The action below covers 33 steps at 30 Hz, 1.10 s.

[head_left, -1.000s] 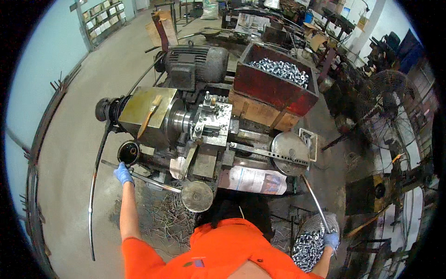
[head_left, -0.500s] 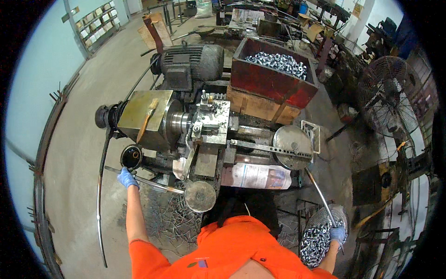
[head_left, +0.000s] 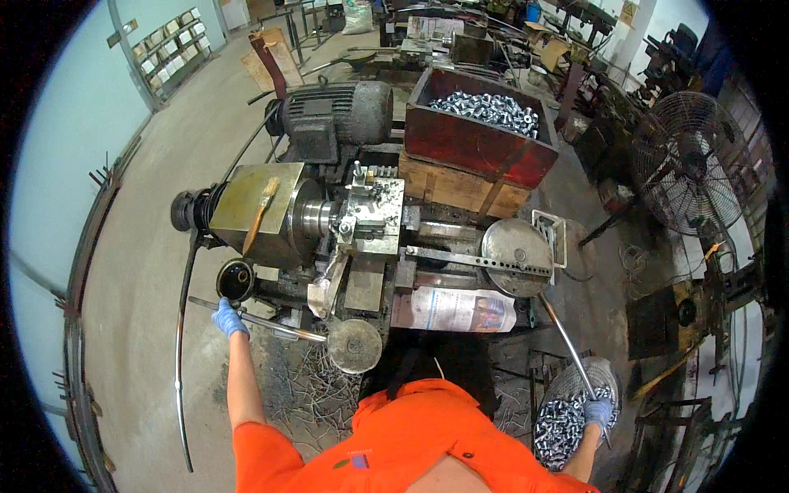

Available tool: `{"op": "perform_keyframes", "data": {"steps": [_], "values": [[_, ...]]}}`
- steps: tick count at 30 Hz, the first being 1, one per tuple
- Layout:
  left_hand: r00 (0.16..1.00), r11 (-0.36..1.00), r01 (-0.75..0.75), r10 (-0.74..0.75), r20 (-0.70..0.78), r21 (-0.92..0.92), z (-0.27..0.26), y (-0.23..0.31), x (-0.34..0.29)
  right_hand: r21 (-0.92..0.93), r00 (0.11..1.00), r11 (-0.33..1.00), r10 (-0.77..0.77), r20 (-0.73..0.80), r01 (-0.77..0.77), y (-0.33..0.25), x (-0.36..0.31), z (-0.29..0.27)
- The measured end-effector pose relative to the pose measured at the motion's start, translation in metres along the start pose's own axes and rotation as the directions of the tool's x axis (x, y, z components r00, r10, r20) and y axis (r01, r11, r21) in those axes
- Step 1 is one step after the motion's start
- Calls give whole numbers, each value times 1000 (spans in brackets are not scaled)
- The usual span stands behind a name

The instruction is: The person places metal pieces into a lathe machine, operates a lever to secure them, and applies a tool to the rotating part. They then remove the finished piece, place it into a bin of similar parts, and repeat the process with a new metal piece.

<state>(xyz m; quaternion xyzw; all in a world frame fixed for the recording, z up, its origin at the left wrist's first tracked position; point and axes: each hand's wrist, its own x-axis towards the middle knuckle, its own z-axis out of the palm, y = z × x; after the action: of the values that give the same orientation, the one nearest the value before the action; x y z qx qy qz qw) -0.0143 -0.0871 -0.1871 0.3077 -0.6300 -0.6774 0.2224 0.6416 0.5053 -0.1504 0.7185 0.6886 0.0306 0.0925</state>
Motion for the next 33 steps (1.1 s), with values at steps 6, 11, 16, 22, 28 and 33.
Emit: {"op": "perform_keyframes", "data": {"steps": [6, 11, 16, 22, 28, 33], "values": [[999, 999, -49, 49, 11, -6, -6, -11, 12, 24, 993, 999, -43, -113, 46, 6, 1, 13], [998, 997, -60, 61, 34, -39, 1, -8, 9, 11, 999, 1000, 30, -31, -29, 16, 14, 30], [999, 997, -33, 36, 38, -72, -2, -11, 11, 48, 999, 999, -2, -40, 4, 12, 5, 21], [999, 999, -17, 19, 35, -48, 2, -8, 8, 68, 997, 997, -14, -72, 19, 14, -1, 23], [998, 997, -47, 48, 30, -54, 0, -4, 2, 107, 999, 994, -28, -44, 32, 6, -10, 9], [998, 997, -39, 42, 36, -70, 2, 4, -7, 103, 993, 992, -57, -107, 68, 17, -2, 31]]}}
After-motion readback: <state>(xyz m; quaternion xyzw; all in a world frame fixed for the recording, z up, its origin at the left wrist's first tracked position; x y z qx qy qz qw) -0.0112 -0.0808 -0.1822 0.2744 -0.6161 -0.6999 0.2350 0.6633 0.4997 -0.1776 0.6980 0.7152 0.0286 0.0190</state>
